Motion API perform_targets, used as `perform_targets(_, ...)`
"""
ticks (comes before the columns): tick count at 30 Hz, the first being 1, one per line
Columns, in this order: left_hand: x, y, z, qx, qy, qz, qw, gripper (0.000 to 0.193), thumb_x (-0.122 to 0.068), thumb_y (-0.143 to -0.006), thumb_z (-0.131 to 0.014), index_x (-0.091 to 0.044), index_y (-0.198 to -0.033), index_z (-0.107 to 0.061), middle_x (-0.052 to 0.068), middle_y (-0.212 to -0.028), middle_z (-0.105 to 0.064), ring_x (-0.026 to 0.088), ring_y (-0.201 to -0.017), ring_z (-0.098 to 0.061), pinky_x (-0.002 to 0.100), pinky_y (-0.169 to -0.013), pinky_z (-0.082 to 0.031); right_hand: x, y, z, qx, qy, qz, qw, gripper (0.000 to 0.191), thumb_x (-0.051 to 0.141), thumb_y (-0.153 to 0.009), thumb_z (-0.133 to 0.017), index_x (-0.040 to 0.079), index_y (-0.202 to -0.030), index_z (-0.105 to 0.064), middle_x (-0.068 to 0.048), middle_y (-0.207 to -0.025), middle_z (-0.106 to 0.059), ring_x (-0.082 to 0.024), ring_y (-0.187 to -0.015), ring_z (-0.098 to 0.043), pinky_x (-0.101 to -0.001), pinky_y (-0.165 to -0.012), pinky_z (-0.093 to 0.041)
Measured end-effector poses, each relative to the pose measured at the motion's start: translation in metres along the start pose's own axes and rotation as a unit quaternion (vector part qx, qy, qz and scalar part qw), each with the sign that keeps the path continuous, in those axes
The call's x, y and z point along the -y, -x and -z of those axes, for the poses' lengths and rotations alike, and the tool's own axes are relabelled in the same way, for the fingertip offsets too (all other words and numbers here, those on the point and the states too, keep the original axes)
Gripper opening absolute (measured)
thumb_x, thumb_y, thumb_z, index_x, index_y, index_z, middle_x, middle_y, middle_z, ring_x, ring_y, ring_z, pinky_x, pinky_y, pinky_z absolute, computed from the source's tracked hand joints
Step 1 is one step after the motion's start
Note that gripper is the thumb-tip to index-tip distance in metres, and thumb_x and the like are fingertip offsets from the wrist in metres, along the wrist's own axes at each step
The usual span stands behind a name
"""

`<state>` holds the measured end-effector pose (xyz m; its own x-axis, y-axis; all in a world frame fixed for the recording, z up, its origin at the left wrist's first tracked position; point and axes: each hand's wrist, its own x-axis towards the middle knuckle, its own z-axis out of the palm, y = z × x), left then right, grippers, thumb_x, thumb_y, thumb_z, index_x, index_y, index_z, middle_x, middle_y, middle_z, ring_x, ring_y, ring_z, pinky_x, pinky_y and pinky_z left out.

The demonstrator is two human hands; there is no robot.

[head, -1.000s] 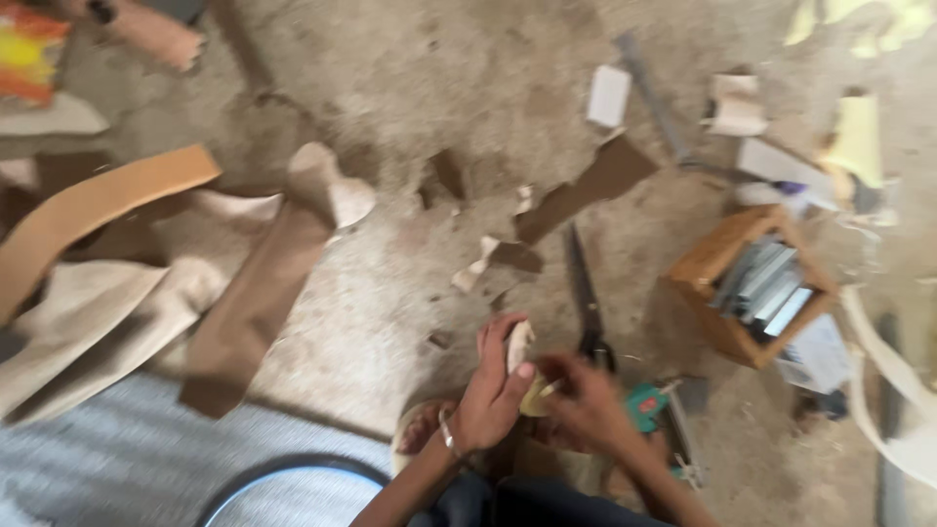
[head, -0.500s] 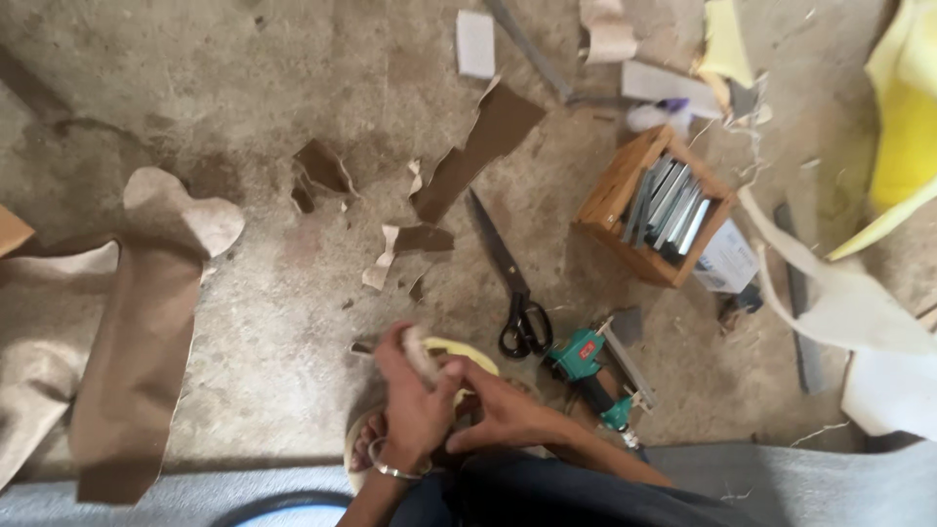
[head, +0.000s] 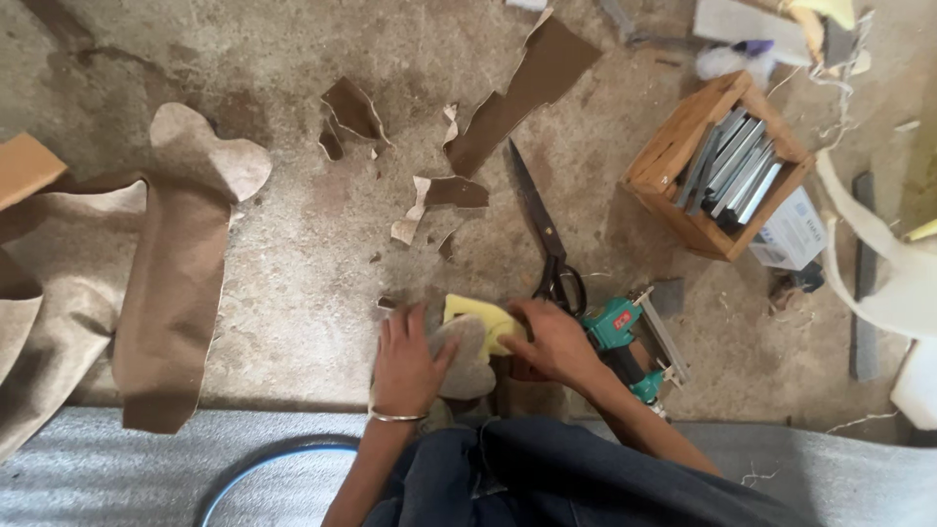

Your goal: The person wraps a beige fabric around a yellow foam heart, secures it with a pneumatic staple gun, and trims excess fabric with scissors. The person then cuts a brown fabric piece using the foam heart as a template and staples the brown fabric to the foam.

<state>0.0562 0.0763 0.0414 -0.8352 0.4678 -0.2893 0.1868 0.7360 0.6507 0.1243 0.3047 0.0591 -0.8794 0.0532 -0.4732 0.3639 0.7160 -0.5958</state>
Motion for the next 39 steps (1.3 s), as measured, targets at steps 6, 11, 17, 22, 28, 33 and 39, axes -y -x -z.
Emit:
perform_targets(6, 0.029, 0.019, 0.01, 0.196, 0.055, 0.063, 0.977, 0.05, -0.042, -0.083, -0.08, -0.002, -0.109, -0.065, 0.019, -0.105, -0.071, 0.035, -0.103, -0.066, 0.042, -0.09, -0.051, -0.01, 0.022, -0.021, -0.016, -0.205, -0.091, 0.974, 0.048, 0.021, -0.085, -0.074, 0.006, -0.128, -0.063, -0.014, -0.111, -0.076, -0.022, -0.097, -0.075, -0.0333, -0.082, -0.059)
perform_targets(11, 0.067, 0.023, 0.037, 0.077, 0.34, 0.208, 0.914, 0.035, -0.026, -0.089, -0.076, 0.0, -0.111, -0.071, 0.012, -0.087, -0.073, 0.016, -0.081, -0.061, 0.029, -0.073, -0.053, -0.018, 0.018, -0.027, -0.035, -0.275, -0.162, 0.947, 0.046, 0.018, -0.088, -0.073, 0.006, -0.131, -0.061, -0.01, -0.116, -0.074, -0.017, -0.097, -0.072, -0.0324, -0.081, -0.059)
perform_targets(17, 0.119, -0.035, 0.065, -0.114, 0.354, 0.304, 0.877, 0.037, -0.027, -0.1, -0.069, -0.001, -0.127, -0.065, 0.009, -0.083, -0.059, 0.017, -0.073, -0.05, 0.034, -0.061, -0.043, -0.021, 0.006, -0.05, -0.056, -0.233, -0.154, 0.959, 0.041, 0.019, -0.085, -0.076, 0.006, -0.124, -0.07, -0.011, -0.098, -0.082, -0.015, -0.087, -0.078, -0.0314, -0.079, -0.06)
perform_targets(22, 0.149, -0.129, 0.131, -0.284, 0.092, 0.171, 0.939, 0.053, -0.047, -0.106, -0.062, -0.007, -0.141, -0.056, 0.019, -0.125, -0.07, 0.034, -0.111, -0.066, 0.05, -0.094, -0.053, -0.025, 0.005, -0.055, -0.024, -0.259, -0.123, 0.958, 0.045, 0.018, -0.084, -0.077, 0.006, -0.126, -0.068, -0.012, -0.104, -0.081, -0.016, -0.09, -0.078, -0.0316, -0.078, -0.061)
perform_targets(28, 0.146, -0.14, 0.196, -0.119, -0.225, 0.229, 0.94, 0.096, -0.047, -0.074, -0.076, -0.015, -0.156, -0.036, 0.025, -0.159, -0.03, 0.055, -0.147, -0.023, 0.074, -0.107, -0.028, -0.015, 0.008, -0.043, 0.016, -0.259, -0.207, 0.943, 0.046, 0.018, -0.088, -0.073, 0.011, -0.132, -0.064, -0.01, -0.104, -0.081, -0.019, -0.08, -0.075, -0.0351, -0.063, -0.063)
perform_targets(33, 0.173, -0.088, 0.193, -0.249, -0.091, 0.242, 0.933, 0.037, -0.017, -0.097, -0.063, -0.007, -0.133, -0.064, 0.02, -0.133, -0.067, 0.037, -0.117, -0.067, 0.047, -0.102, -0.056, -0.01, 0.007, -0.042, 0.026, -0.351, -0.193, 0.916, 0.047, 0.019, -0.088, -0.073, 0.012, -0.133, -0.061, -0.008, -0.113, -0.077, -0.016, -0.089, -0.072, -0.0363, -0.069, -0.061)
perform_targets(39, 0.205, -0.015, 0.195, -0.6, -0.094, 0.175, 0.775, 0.03, 0.002, -0.094, -0.072, 0.005, -0.123, -0.066, 0.021, -0.116, -0.07, 0.037, -0.104, -0.071, 0.045, -0.088, -0.059, 0.006, -0.024, -0.035, 0.035, -0.145, -0.04, 0.988, 0.051, 0.019, -0.086, -0.074, 0.013, -0.135, -0.064, -0.014, -0.116, -0.076, -0.026, -0.097, -0.074, -0.0352, -0.085, -0.058)
